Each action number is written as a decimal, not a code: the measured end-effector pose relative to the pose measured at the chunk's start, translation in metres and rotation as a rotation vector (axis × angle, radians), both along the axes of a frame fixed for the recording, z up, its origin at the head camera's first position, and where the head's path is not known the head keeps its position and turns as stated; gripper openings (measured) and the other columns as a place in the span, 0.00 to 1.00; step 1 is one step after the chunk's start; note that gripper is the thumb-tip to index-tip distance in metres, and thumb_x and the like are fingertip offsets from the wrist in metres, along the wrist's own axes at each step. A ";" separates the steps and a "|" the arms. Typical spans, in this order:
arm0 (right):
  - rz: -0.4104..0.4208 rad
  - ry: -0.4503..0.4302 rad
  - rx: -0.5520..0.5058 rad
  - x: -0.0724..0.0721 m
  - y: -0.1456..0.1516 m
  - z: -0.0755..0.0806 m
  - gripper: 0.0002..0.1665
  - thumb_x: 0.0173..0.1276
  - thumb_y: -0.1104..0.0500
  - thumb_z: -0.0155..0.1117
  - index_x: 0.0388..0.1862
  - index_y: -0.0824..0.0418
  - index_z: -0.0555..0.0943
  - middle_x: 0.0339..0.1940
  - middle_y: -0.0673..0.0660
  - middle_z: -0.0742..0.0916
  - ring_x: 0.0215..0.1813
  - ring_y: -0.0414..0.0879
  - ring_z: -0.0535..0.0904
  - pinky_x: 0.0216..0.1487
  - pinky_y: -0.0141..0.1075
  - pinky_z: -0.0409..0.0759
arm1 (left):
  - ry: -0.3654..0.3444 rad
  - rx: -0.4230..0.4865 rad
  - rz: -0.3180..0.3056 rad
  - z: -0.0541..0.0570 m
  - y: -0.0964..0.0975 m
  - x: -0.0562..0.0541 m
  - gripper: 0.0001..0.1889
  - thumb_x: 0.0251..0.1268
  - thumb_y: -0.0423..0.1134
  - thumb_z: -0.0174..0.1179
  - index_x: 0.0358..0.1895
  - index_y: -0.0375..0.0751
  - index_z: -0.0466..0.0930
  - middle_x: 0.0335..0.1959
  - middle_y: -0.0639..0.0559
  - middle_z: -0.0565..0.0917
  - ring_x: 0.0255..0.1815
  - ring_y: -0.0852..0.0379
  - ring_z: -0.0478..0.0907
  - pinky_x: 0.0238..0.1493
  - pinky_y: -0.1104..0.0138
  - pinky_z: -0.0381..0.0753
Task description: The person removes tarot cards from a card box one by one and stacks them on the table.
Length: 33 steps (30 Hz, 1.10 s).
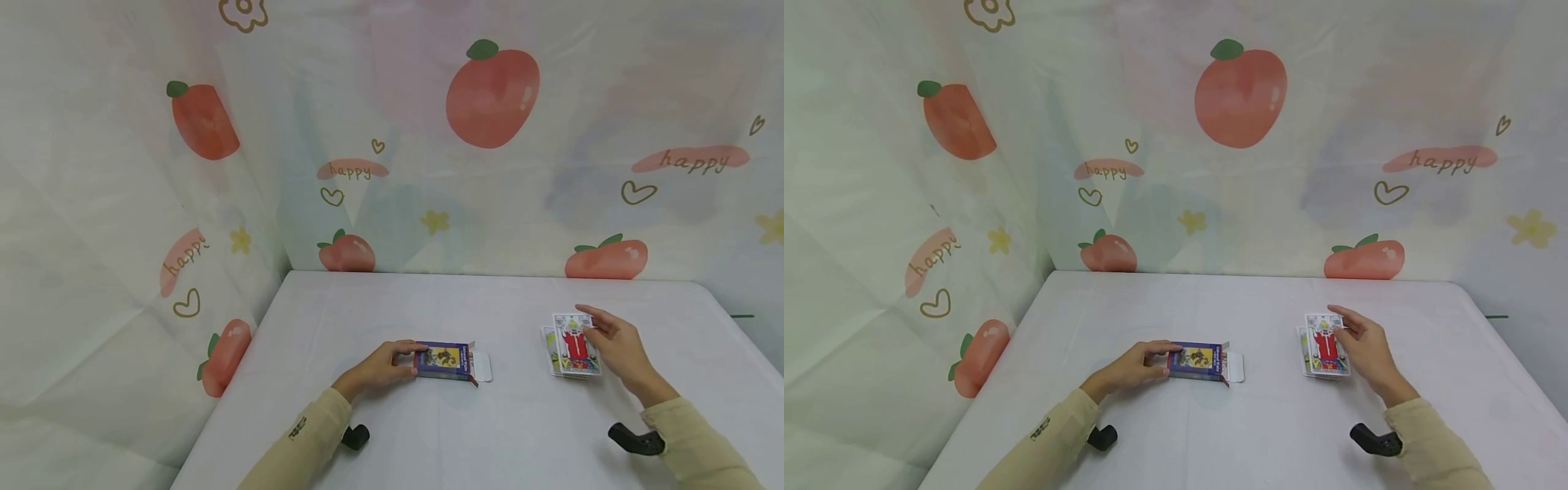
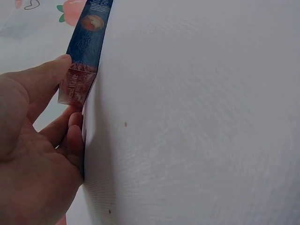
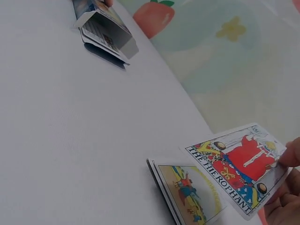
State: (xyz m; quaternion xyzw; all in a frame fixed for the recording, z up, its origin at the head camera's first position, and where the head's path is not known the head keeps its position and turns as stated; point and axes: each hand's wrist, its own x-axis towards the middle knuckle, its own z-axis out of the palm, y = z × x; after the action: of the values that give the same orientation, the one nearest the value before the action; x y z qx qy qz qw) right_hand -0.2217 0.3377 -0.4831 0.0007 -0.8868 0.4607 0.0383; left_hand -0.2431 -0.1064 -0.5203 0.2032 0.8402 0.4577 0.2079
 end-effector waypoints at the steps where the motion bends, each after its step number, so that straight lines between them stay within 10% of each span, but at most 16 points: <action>1: 0.002 -0.010 0.013 -0.001 0.000 0.001 0.30 0.83 0.54 0.46 0.78 0.64 0.63 0.75 0.77 0.67 0.70 0.64 0.71 0.47 0.08 0.70 | -0.001 -0.001 0.001 0.000 0.000 0.000 0.25 0.70 0.40 0.65 0.67 0.65 0.77 0.79 0.51 0.67 0.80 0.44 0.61 0.80 0.48 0.61; 10: 0.031 -0.012 0.009 -0.012 0.001 -0.002 0.28 0.81 0.60 0.47 0.76 0.69 0.64 0.73 0.78 0.68 0.67 0.70 0.66 0.41 0.08 0.65 | -0.002 -0.003 0.001 0.001 0.000 0.001 0.25 0.70 0.40 0.65 0.67 0.65 0.77 0.79 0.50 0.67 0.80 0.45 0.61 0.80 0.48 0.61; 16: 0.031 -0.007 0.037 -0.019 0.006 -0.015 0.27 0.78 0.64 0.48 0.73 0.71 0.68 0.70 0.76 0.72 0.57 0.39 0.73 0.42 0.10 0.68 | -0.002 -0.005 0.003 0.002 0.000 0.001 0.25 0.70 0.40 0.65 0.68 0.64 0.77 0.79 0.50 0.67 0.81 0.44 0.61 0.80 0.48 0.61; 23: 0.030 -0.065 0.027 -0.021 0.010 -0.023 0.27 0.79 0.65 0.46 0.74 0.72 0.66 0.71 0.78 0.70 0.66 0.68 0.68 0.41 0.10 0.66 | -0.011 -0.002 0.010 0.002 0.001 0.001 0.25 0.69 0.40 0.65 0.67 0.64 0.77 0.79 0.51 0.66 0.81 0.44 0.61 0.80 0.48 0.61; 33: 0.030 -0.110 0.024 -0.018 0.008 -0.022 0.28 0.79 0.65 0.46 0.75 0.72 0.64 0.72 0.78 0.68 0.67 0.70 0.68 0.39 0.11 0.67 | -0.014 0.012 0.005 0.001 0.000 0.000 0.25 0.69 0.40 0.65 0.68 0.64 0.77 0.79 0.51 0.66 0.82 0.45 0.59 0.81 0.49 0.59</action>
State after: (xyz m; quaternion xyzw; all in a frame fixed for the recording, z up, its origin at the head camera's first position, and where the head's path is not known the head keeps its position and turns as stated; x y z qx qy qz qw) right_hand -0.2394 0.3460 -0.5056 -0.0108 -0.8928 0.4500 -0.0176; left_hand -0.2430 -0.1066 -0.5194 0.1992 0.8366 0.4645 0.2113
